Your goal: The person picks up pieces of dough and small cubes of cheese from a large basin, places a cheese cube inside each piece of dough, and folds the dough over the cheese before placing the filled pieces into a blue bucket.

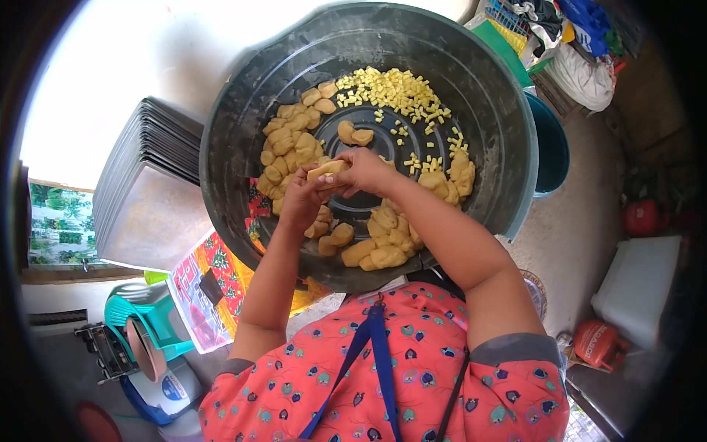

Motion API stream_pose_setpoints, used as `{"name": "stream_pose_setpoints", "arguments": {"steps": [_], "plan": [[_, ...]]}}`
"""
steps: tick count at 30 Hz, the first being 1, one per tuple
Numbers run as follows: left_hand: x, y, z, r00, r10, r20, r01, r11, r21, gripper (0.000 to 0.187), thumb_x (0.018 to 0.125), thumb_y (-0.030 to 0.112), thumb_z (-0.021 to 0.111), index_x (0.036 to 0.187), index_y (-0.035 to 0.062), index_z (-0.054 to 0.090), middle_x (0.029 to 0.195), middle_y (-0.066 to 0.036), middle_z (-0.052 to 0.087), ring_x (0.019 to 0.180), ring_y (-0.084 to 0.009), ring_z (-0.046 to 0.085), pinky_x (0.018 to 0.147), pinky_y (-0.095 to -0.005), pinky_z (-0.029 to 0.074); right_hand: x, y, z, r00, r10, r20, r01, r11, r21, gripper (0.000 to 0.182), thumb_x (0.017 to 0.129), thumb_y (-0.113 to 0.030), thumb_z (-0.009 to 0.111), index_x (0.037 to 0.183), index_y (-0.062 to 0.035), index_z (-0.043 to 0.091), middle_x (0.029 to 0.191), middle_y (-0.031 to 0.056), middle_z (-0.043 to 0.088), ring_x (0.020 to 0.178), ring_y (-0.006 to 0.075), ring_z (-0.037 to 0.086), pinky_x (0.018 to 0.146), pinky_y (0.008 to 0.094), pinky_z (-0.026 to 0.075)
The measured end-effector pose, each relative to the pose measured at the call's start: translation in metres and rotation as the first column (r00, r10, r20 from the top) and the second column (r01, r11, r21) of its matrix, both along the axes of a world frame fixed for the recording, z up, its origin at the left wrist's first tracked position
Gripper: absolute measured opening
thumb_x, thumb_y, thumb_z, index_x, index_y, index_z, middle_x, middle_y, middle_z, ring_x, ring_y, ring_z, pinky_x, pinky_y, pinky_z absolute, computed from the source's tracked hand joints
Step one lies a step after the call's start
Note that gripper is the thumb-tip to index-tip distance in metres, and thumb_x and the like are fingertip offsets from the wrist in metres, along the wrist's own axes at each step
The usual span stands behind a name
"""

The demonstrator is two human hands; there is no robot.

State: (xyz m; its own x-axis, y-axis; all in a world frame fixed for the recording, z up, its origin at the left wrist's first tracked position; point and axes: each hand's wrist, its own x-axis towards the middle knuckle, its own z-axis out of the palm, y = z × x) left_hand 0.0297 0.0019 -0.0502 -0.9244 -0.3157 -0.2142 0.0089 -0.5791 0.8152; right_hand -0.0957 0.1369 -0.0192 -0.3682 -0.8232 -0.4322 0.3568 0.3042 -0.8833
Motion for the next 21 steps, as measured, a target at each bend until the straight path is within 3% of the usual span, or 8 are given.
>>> {"name": "stream_pose_setpoints", "arguments": {"steps": [1, 3, 6, 9, 12, 15, 18, 21], "plan": [[-0.001, 0.004, 0.000, 1.000, 0.022, 0.016, -0.021, 0.998, -0.066, 0.030, 0.086, 0.006, 0.061, 0.112, 0.0034, 0.046, 0.101, -0.010, 0.060, 0.090, -0.0195, 0.063, 0.079, -0.0325, 0.054, 0.001, 0.000, 0.000, 0.972, -0.023, -0.236, 0.028, 0.999, 0.018, 0.030, 0.074, -0.015, 0.072, 0.099, -0.0038, 0.060, 0.099, 0.0088, 0.060, 0.085, 0.0236, 0.061, 0.062, 0.0343, 0.051], [-0.003, 0.008, 0.001, 0.998, 0.043, 0.048, -0.036, 0.989, -0.142, 0.030, 0.087, 0.007, 0.060, 0.113, 0.0018, 0.046, 0.100, -0.010, 0.060, 0.089, -0.0187, 0.063, 0.078, -0.0318, 0.054, 0.007, -0.001, 0.000, 0.754, -0.050, -0.655, 0.095, 0.995, 0.033, 0.033, 0.077, -0.015, 0.068, 0.104, -0.0006, 0.057, 0.102, 0.0128, 0.060, 0.083, 0.0280, 0.062, 0.065, 0.0368, 0.052], [-0.002, 0.013, 0.003, 0.995, 0.027, 0.092, -0.021, 0.997, -0.073, 0.030, 0.087, 0.007, 0.060, 0.113, 0.0000, 0.046, 0.100, -0.009, 0.060, 0.088, -0.0175, 0.063, 0.078, -0.0307, 0.054, 0.017, -0.005, -0.012, 0.412, -0.043, -0.910, 0.120, 0.993, 0.007, 0.030, 0.080, -0.015, 0.060, 0.103, 0.0027, 0.056, 0.108, 0.0181, 0.059, 0.085, 0.0325, 0.061, 0.070, 0.0401, 0.051], [-0.002, 0.013, 0.007, 0.994, 0.033, 0.101, -0.040, 0.996, 0.074, 0.030, 0.087, 0.007, 0.061, 0.112, -0.0002, 0.045, 0.099, -0.009, 0.061, 0.087, -0.0171, 0.063, 0.078, -0.0302, 0.054, 0.035, -0.013, -0.027, 0.293, -0.093, -0.951, 0.164, 0.985, -0.046, 0.040, 0.080, -0.014, 0.061, 0.116, 0.0021, 0.054, 0.106, 0.0200, 0.060, 0.093, 0.0334, 0.060, 0.081, 0.0374, 0.049], [0.000, 0.007, -0.001, 0.988, 0.105, 0.114, -0.102, 0.994, -0.025, 0.030, 0.086, 0.008, 0.062, 0.111, 0.0003, 0.046, 0.098, -0.009, 0.061, 0.086, -0.0174, 0.063, 0.078, -0.0306, 0.053, 0.040, -0.013, -0.029, 0.376, -0.045, -0.925, 0.051, 0.998, -0.028, 0.049, 0.081, -0.016, 0.063, 0.125, -0.0001, 0.049, 0.114, 0.0214, 0.058, 0.101, 0.0308, 0.060, 0.084, 0.0357, 0.049], [0.000, 0.006, 0.002, 0.986, 0.141, 0.088, -0.130, 0.984, -0.120, 0.030, 0.086, 0.007, 0.062, 0.109, 0.0005, 0.045, 0.096, -0.010, 0.061, 0.086, -0.0180, 0.064, 0.078, -0.0309, 0.054, 0.017, -0.004, -0.003, 0.817, -0.188, -0.544, 0.105, 0.978, -0.180, 0.052, 0.079, -0.019, 0.065, 0.123, 0.0054, 0.049, 0.111, 0.0264, 0.058, 0.099, 0.0317, 0.061, 0.083, 0.0348, 0.049], [-0.001, 0.005, 0.004, 0.989, 0.142, 0.032, -0.136, 0.981, -0.141, 0.029, 0.086, 0.007, 0.062, 0.108, 0.0001, 0.046, 0.095, -0.011, 0.061, 0.087, -0.0196, 0.064, 0.079, -0.0321, 0.054, 0.017, -0.004, -0.001, 0.770, -0.259, -0.584, 0.180, 0.965, -0.190, 0.047, 0.076, -0.016, 0.069, 0.116, 0.0049, 0.055, 0.092, 0.0176, 0.065, 0.084, 0.0223, 0.064, 0.074, 0.0304, 0.049], [0.001, 0.004, 0.006, 0.992, 0.124, 0.022, -0.116, 0.969, -0.220, 0.027, 0.086, 0.008, 0.062, 0.107, -0.0009, 0.047, 0.096, -0.012, 0.062, 0.089, -0.0215, 0.064, 0.079, -0.0336, 0.055, 0.014, -0.004, -0.006, 0.937, -0.132, -0.324, 0.083, 0.984, -0.160, 0.039, 0.073, -0.011, 0.071, 0.107, 0.0036, 0.060, 0.081, 0.0097, 0.067, 0.073, 0.0159, 0.062, 0.067, 0.0278, 0.048]]}}
